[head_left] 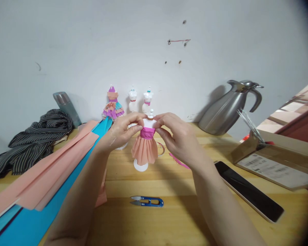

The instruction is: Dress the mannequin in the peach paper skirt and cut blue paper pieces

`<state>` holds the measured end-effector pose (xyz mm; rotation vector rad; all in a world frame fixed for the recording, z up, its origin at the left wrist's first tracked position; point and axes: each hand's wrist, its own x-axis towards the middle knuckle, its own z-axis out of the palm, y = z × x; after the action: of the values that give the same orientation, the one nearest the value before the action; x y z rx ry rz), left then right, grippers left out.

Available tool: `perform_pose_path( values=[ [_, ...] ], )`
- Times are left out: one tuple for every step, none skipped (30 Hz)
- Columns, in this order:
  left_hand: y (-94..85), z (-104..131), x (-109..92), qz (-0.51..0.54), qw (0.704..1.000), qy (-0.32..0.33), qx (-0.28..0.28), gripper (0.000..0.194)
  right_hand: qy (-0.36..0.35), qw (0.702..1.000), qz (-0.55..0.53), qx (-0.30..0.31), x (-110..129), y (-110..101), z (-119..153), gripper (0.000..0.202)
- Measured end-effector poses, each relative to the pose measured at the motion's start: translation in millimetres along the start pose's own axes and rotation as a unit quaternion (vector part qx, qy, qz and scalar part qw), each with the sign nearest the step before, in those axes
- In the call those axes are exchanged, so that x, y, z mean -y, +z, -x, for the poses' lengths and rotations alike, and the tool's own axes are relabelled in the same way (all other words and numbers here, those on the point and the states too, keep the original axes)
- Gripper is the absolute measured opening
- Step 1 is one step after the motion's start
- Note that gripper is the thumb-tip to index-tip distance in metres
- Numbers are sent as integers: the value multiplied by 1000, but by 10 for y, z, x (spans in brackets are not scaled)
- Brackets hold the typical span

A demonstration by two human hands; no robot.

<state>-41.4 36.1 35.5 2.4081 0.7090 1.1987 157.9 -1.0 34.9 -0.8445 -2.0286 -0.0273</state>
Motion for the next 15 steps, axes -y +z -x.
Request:
perform_pose_path(
  values=[
    [2, 2, 9, 5, 1000, -2, -2, 10, 1, 1000, 0, -1, -2, 3, 0, 15],
    [4, 3, 17, 9, 1000, -4, -3, 10, 3, 1000, 0, -2, -5, 5, -1, 15],
    [5, 3, 24, 14, 1000, -4, -3, 9, 5, 1000, 0, -2, -7, 5, -1, 15],
    [4, 2, 28, 20, 1000, -3, -3, 9, 5, 1000, 0, -1, -9, 5, -1, 14],
    [1, 1, 29, 27, 1000, -1, -3, 8, 4, 1000, -2, 0, -8, 3, -1, 14],
    [-3, 0, 26, 33, 999, 1, -2, 8, 3, 1000, -3, 2, -7, 0, -1, 14],
    [-10, 0, 21, 38, 999, 2, 0, 7, 1, 1000, -4, 4, -4, -3, -1, 14],
    [-17, 1, 13, 41, 999, 4, 1, 7, 0, 1000, -6, 7, -1, -7, 0, 14],
    [-25, 3, 5, 43, 999, 5, 3, 7, -2, 1000, -7, 8, 3, -11, 0, 14],
    [-33, 6, -2, 43, 999, 6, 5, 8, -4, 1000, -8, 9, 5, -14, 1, 14],
    [-41, 9, -9, 43, 999, 7, 6, 8, -6, 1000, -10, 9, 7, -16, 3, 14],
    [-46, 13, -13, 44, 999, 8, 6, 9, -7, 1000, -12, 9, 8, -18, 5, 14],
    [-51, 17, -14, 45, 999, 6, 7, 10, -8, 1000, -15, 8, 7, -20, 6, 14],
    [-53, 20, -14, 45, 999, 5, 8, 11, -9, 1000, -17, 6, 6, -22, 8, 15],
    [-53, 22, -11, 43, 999, 3, 10, 13, -10, 1000, -19, 6, 4, -24, 10, 15]
  ],
)
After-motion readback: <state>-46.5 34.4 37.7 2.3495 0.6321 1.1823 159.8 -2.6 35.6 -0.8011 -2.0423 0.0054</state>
